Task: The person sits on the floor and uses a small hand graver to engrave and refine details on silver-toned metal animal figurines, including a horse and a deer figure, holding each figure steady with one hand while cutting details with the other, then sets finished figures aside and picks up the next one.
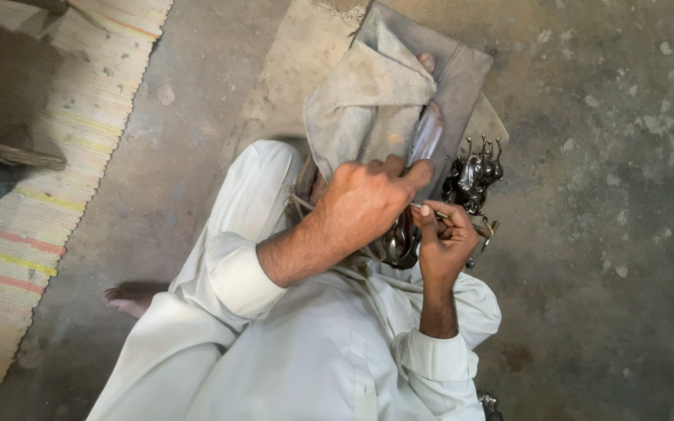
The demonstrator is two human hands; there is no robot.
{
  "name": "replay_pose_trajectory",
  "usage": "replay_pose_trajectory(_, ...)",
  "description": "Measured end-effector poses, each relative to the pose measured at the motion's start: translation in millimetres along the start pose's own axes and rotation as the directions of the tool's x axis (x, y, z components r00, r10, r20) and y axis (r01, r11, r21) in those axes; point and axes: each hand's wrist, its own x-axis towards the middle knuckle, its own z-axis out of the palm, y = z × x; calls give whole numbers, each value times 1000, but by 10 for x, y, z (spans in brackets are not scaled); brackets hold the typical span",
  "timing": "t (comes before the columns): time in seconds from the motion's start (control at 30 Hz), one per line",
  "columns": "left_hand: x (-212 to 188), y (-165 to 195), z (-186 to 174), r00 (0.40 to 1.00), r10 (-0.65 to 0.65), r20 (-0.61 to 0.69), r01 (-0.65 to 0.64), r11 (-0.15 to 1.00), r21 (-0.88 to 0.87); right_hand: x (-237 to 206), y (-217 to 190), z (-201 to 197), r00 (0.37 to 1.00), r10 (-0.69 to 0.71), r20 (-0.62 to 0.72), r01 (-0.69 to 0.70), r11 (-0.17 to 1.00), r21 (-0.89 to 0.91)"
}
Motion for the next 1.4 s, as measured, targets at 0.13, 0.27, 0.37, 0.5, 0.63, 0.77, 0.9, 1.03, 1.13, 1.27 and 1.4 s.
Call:
replay_pose_trajectory(0.13, 8, -1, 13, 1000, 3, 6, -3, 999, 35, 13, 20, -43, 998, -36, 45, 37, 999, -18)
replay_pose_trajectory(0.27, 12, 4, 24, 1000, 2, 3, -2, 1000, 32, -2, 37, -88, 996, -58, 65, 63, 995, -83)
replay_pose_trajectory(0.37, 15, 3, 26, 1000, 5, 3, -5, 999, 38, -16, 43, -106, 996, -58, 66, 65, 992, -111)
replay_pose_trajectory(0.5, 13, 5, 27, 1000, 4, 1, -4, 999, 42, -35, 48, -119, 994, -78, 73, 85, 991, -103)
replay_pose_trajectory(0.63, 20, 9, 48, 1000, -1, -3, 1, 998, 55, -62, 61, -130, 992, -98, 78, 107, 988, -108)
replay_pose_trajectory(0.77, 16, 2, 66, 1000, 7, -11, -7, 999, 46, -90, 82, -131, 992, -110, 65, 117, 986, -121)
replay_pose_trajectory(0.9, 11, 7, 73, 1000, 12, -7, -11, 998, 58, -125, 73, -120, 995, -95, 44, 100, 984, -144)
replay_pose_trajectory(1.03, 19, 17, 65, 1000, 4, 4, -5, 998, 60, -150, 36, -89, 987, -147, 61, 152, 983, -103)
replay_pose_trajectory(1.13, 26, 17, 49, 1000, 6, 12, -7, 999, 37, -172, 10, -68, 986, -152, 62, 157, 984, -86)
replay_pose_trajectory(1.27, 33, 16, 33, 1000, 13, 5, -13, 1000, 14, -181, -4, -43, 988, -150, 48, 155, 981, -117)
replay_pose_trajectory(1.4, 36, 24, 37, 1000, 7, 0, -7, 1000, 11, -199, -22, -19, 988, -152, 39, 156, 977, -145)
